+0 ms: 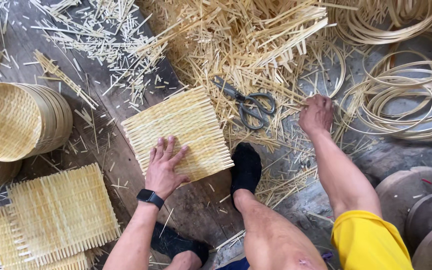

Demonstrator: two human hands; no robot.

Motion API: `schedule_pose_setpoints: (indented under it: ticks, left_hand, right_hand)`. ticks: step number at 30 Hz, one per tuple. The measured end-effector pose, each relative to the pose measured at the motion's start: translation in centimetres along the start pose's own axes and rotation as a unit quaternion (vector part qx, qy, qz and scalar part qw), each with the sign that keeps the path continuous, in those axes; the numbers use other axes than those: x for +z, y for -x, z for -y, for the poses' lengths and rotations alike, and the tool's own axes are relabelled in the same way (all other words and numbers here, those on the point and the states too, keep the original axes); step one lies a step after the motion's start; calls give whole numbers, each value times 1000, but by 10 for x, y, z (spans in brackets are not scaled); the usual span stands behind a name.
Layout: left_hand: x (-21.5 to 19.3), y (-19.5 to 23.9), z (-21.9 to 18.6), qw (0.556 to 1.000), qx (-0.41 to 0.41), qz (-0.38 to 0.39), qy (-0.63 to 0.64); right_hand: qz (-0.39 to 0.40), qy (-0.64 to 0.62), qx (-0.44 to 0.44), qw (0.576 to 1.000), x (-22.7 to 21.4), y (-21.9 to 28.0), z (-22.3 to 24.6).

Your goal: The person weaves bamboo strips into a flat square, fits it into a circular bamboo frame using a wooden mold, and trims the excess bamboo with scissors to create the base of a basket.

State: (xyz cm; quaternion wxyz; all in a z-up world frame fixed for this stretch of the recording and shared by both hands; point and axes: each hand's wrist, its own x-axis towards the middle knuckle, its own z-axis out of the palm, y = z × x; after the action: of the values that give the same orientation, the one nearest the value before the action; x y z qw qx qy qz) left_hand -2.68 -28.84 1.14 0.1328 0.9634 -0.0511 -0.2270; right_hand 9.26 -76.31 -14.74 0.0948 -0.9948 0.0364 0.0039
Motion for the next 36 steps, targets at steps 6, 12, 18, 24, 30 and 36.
schedule_pose_setpoints:
  ticks: [6,12,18,24,30,36]
  left_hand:
    - [-1,0,1,1000,-15,2,11]
    - [2,-1,0,999,-35,17,4]
    - [9,-1,8,1000,-19,5,6]
    - [10,-2,10,1000,-3,1,-9]
    - [-30,-2,-12,999,-13,-6,41]
    - [-98,5,-87,869,65,-288,397]
  right_hand:
    - [102,79,-76,989,10,3,-16]
    - [90,155,-158,971,-76,11,-38]
    - [28,19,-90,995,-146,37,-68]
    - [-42,-508,91,855,-207,45,-58]
    - [-30,-453,-14,891,-285,53,23]
    - [-60,-310,-250,915,-357,59,133]
